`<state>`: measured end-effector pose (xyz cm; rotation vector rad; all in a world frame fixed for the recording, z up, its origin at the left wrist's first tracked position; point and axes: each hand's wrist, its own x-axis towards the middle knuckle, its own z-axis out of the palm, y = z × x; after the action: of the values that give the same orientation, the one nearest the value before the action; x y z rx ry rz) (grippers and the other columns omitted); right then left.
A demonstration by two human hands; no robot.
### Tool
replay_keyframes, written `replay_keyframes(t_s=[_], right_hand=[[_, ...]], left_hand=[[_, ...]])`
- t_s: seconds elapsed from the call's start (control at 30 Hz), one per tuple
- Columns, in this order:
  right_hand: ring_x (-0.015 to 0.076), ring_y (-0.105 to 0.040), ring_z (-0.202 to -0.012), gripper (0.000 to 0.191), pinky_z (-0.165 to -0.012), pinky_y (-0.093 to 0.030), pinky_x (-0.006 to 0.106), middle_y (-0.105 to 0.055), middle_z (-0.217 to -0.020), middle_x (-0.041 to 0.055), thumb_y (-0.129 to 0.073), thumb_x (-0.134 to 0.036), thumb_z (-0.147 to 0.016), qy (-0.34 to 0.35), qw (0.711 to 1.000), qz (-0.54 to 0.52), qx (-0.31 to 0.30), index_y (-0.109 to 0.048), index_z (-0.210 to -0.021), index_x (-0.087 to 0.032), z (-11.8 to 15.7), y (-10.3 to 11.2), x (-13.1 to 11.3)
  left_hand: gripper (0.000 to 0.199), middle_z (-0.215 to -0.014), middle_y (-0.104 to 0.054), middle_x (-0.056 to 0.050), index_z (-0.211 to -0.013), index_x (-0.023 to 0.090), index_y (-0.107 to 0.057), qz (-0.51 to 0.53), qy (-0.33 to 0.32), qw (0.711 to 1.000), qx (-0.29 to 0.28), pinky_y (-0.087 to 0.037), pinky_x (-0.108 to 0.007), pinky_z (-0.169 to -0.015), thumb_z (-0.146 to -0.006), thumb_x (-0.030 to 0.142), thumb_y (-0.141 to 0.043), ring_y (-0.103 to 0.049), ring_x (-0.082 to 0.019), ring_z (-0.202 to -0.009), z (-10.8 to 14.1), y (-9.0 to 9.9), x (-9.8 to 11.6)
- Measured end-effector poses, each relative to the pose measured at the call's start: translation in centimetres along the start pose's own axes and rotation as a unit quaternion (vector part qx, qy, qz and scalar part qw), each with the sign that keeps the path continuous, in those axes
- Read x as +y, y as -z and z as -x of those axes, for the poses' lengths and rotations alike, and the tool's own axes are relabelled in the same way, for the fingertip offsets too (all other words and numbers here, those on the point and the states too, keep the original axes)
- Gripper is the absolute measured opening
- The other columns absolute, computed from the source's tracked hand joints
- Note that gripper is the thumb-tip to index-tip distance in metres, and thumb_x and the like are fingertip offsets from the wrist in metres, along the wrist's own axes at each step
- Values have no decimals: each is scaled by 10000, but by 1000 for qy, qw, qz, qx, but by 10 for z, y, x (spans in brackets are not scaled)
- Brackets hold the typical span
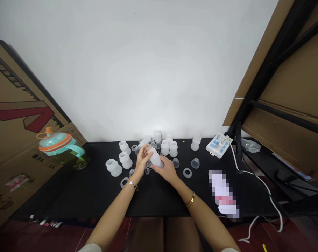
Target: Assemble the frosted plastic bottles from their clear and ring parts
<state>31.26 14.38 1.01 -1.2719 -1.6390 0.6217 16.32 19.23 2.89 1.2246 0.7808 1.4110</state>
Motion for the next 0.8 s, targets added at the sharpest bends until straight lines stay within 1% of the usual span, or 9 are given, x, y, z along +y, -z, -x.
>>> replay_keyframes(t_s=[0.33, 0.6, 0.8], right_hand=[[227, -633, -831, 407, -697, -469, 296, -721, -961, 43, -762, -465, -805, -5, 1000, 3, 0, -725, -1111, -201, 0, 0, 1], [223, -634, -832, 413, -700, -467, 292, -715, -953, 39, -767, -463, -801, -8, 1000, -9, 1, -722, -1109, -192, 0, -1, 2], [230, -637, -841, 434, -711, -468, 297, -721, -958, 43, -779, -459, -790, -10, 1000, -13, 3, -721, -1120, -183, 0, -1, 3]], left_hand=[[541, -1008, -662, -44, -1222, 232, -590, 4, 2, 1000, 0, -510, -302, -848, -751, 372, -815, -651, -200, -970, -1, 2, -2], [535, -1030, -680, -47, -1221, 228, -582, 26, 7, 1000, -8, -511, -288, -820, -756, 356, -814, -662, -191, -947, 0, 1, 0], [563, -993, -703, -48, -1225, 220, -574, 30, 19, 999, -14, -512, -277, -775, -740, 362, -823, -679, -198, -911, 0, 0, 5]])
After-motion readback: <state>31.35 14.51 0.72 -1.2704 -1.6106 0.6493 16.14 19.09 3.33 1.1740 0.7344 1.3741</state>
